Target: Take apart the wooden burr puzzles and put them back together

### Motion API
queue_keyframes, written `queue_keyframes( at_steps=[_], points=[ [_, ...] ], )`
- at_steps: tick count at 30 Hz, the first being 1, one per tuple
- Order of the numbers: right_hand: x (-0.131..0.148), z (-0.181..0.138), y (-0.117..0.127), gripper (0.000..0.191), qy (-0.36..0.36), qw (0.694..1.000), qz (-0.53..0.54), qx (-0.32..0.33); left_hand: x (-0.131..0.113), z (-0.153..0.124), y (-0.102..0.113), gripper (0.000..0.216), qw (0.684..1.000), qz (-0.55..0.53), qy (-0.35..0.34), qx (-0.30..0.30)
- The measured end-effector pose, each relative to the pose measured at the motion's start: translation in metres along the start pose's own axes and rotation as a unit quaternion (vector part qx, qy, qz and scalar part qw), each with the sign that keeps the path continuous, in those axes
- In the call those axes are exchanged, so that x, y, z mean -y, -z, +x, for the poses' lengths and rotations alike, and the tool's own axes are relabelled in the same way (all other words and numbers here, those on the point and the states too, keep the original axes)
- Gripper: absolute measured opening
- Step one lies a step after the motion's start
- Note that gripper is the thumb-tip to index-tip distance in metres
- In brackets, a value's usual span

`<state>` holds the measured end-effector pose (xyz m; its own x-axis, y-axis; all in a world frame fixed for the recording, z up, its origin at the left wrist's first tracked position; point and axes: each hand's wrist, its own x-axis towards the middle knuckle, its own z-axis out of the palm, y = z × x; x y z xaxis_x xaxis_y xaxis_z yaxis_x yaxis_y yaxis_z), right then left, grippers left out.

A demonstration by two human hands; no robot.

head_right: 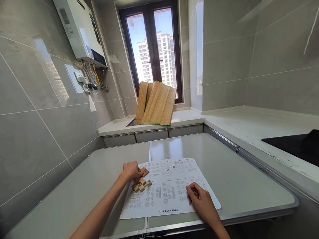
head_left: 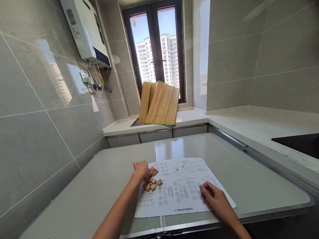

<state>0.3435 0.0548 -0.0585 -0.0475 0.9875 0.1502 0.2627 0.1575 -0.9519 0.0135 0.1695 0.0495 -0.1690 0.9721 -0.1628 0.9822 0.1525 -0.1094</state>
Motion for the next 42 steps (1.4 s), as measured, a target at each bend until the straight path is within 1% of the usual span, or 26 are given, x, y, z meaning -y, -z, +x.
queue_keyframes(
  at_steps=[7, 16, 25, 34, 42],
  points=[
    [-0.001, -0.001, 0.0, 0.045, 0.0, 1.0, -0.008, 0.01, -0.008, 0.003, 0.001, 0.035, 1.0, 0.014, -0.022, -0.005],
    [-0.001, 0.0, -0.001, 0.043, -0.003, 1.0, -0.005, 0.01, -0.002, 0.009, 0.01, 0.033, 0.998, 0.012, -0.066, -0.002],
    [0.002, -0.001, -0.001, 0.043, -0.004, 1.0, -0.009, 0.004, -0.006, 0.007, 0.012, 0.034, 0.996, 0.023, -0.078, -0.041],
    [0.002, -0.002, -0.001, 0.044, -0.006, 1.0, -0.015, 0.002, -0.012, 0.012, 0.007, 0.034, 0.998, 0.028, -0.062, -0.02],
    [0.003, -0.001, -0.001, 0.048, 0.0, 1.0, -0.012, -0.007, -0.025, 0.02, 0.006, 0.034, 0.999, 0.008, -0.032, 0.008]
  ],
)
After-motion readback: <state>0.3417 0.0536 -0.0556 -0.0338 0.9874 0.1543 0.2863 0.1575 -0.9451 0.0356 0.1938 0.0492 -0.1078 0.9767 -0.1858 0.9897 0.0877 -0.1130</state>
